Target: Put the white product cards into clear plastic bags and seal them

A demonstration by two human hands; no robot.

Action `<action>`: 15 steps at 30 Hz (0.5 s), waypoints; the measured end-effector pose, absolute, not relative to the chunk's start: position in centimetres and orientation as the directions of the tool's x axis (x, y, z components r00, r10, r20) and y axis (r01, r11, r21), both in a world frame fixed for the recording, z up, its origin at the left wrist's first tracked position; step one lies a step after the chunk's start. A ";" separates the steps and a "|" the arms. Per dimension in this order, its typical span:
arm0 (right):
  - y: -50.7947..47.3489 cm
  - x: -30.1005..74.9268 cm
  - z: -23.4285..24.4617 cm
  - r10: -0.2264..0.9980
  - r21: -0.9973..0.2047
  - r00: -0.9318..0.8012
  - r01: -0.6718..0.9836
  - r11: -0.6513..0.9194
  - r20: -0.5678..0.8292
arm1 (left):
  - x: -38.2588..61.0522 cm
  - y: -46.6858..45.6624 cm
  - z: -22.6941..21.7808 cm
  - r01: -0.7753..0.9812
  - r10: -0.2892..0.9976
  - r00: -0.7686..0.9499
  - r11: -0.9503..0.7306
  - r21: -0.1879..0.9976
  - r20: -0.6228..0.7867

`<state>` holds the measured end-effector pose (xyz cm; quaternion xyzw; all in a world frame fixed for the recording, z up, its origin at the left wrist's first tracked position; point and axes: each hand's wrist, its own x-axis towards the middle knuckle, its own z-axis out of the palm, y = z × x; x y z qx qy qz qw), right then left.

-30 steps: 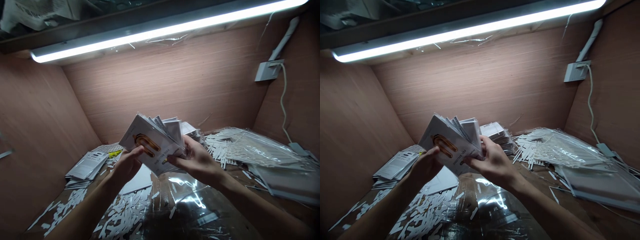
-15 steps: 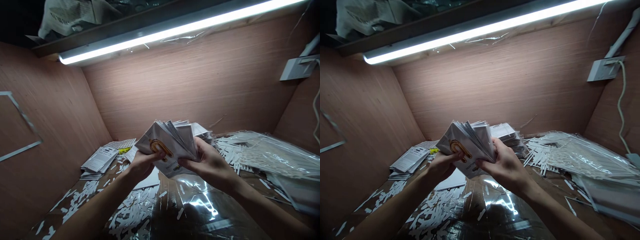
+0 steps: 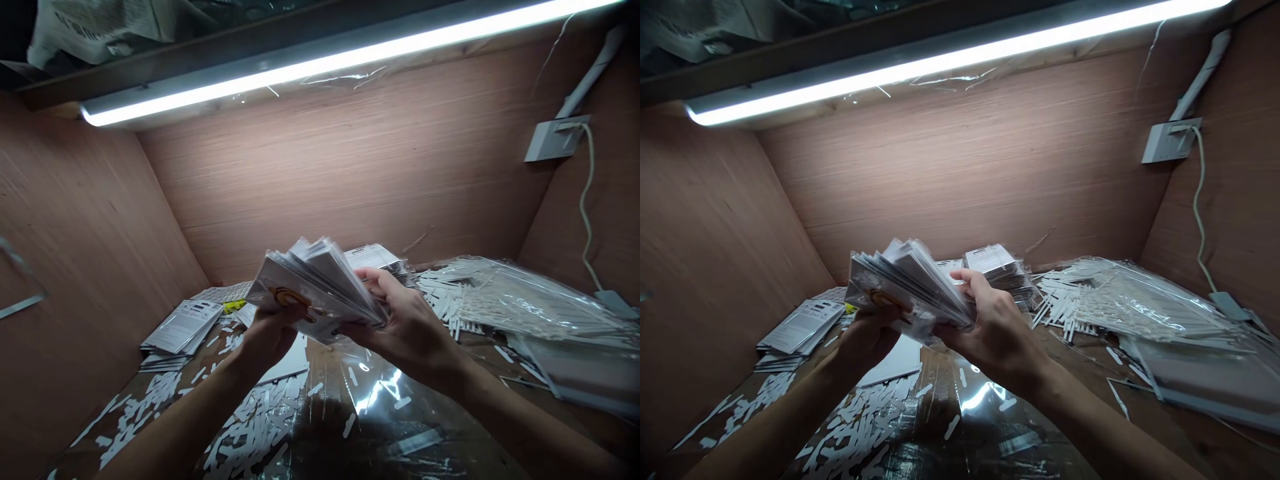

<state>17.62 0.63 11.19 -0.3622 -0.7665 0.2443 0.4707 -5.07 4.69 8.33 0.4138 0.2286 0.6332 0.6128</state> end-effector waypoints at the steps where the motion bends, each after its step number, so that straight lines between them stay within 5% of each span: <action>1: 0.5 17.6 11.3 0.782 -0.711 -0.289 0.326 0.623 0.552 | -5.1 4.7 8.4 -0.601 0.964 0.097 -0.140 0.787 0.246; 15: 0.3 18.1 11.9 0.806 -0.757 -0.296 0.287 0.587 0.513 | -4.4 3.9 7.8 -0.579 0.963 0.141 -0.109 0.808 0.231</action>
